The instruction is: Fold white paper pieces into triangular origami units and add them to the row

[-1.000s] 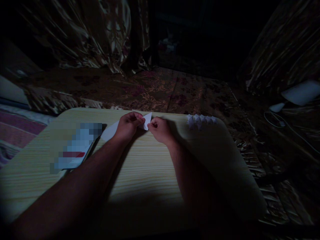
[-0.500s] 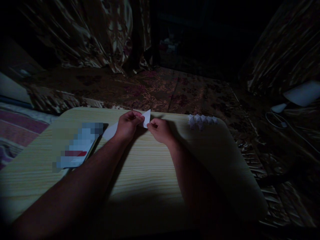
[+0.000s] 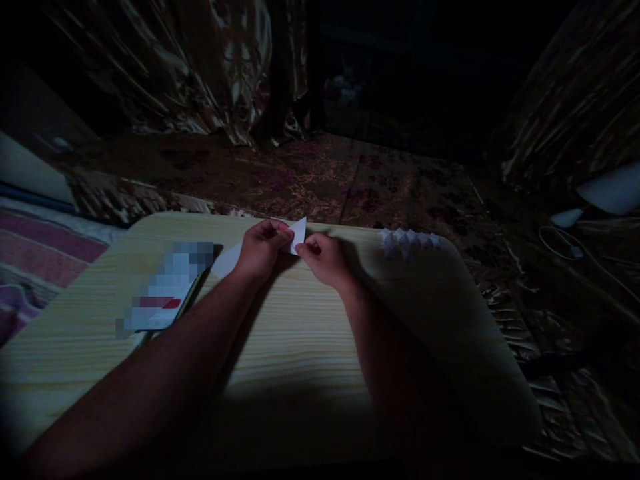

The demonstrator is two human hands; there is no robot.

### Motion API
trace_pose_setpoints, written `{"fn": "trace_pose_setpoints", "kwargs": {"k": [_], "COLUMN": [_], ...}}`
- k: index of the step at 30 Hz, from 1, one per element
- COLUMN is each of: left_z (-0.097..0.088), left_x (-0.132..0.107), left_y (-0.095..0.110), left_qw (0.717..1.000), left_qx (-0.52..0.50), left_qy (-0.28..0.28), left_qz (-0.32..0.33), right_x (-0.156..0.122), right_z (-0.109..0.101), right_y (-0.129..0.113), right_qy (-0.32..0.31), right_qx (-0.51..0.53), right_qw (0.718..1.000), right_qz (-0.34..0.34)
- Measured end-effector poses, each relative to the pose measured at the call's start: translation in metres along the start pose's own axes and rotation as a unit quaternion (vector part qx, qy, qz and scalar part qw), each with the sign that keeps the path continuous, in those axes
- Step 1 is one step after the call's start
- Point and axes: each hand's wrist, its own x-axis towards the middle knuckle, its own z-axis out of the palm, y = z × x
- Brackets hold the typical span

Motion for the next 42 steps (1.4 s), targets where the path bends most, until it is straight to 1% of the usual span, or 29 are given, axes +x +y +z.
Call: {"fn": "trace_pose_setpoints", "kwargs": {"k": [2,7,12,15,19,21,24,27,30,32,34,38,42], "left_z": [0.000,-0.001,-0.002,-0.001,-0.001,-0.002,-0.003,-0.004,-0.004,-0.005,-0.006,-0.008,-0.009], "left_x": [0.000,0.001,0.001,0.000,-0.001,0.000,0.001,0.001,0.001,0.000,0.000,0.000,0.001], "left_y": [0.000,-0.002,-0.003,-0.001,0.000,-0.002,-0.004,-0.004,-0.002,-0.001,0.000,-0.002,-0.003], "left_qw": [1.000,1.000,1.000,1.000,1.000,1.000,1.000,1.000,0.996,0.993,0.989,0.985,0.988], "left_qx": [0.005,0.014,0.017,0.023,0.013,0.005,0.000,-0.006,-0.008,0.018,0.054,0.085,0.073], "left_qy": [-0.009,-0.020,-0.011,-0.003,-0.003,-0.001,-0.001,-0.026,-0.084,-0.119,-0.139,-0.147,-0.127], "left_qz": [-0.002,0.000,0.018,0.018,0.016,0.015,0.016,0.008,-0.012,-0.018,-0.021,-0.031,-0.050], "right_x": [0.000,0.001,0.001,0.000,0.000,0.000,-0.001,-0.002,-0.003,-0.003,-0.003,-0.003,-0.004], "right_z": [0.000,0.000,0.000,-0.001,-0.002,-0.002,-0.002,-0.002,-0.003,-0.003,-0.002,-0.002,-0.003], "right_y": [0.002,0.008,0.006,0.003,0.001,0.001,0.002,0.002,0.001,0.000,-0.001,-0.001,-0.003], "right_qy": [-0.006,0.006,-0.003,-0.002,0.018,0.015,0.006,0.009,0.010,0.007,0.002,-0.017,-0.031], "right_qx": [-0.009,-0.020,-0.029,-0.042,-0.022,-0.014,-0.029,-0.045,-0.053,-0.059,-0.068,-0.085,-0.087], "right_qw": [1.000,1.000,1.000,0.999,1.000,1.000,1.000,0.999,0.999,0.998,0.998,0.996,0.995], "right_qz": [0.001,0.005,-0.010,-0.007,0.000,-0.007,-0.011,0.000,0.001,-0.001,-0.009,-0.018,-0.023]}}
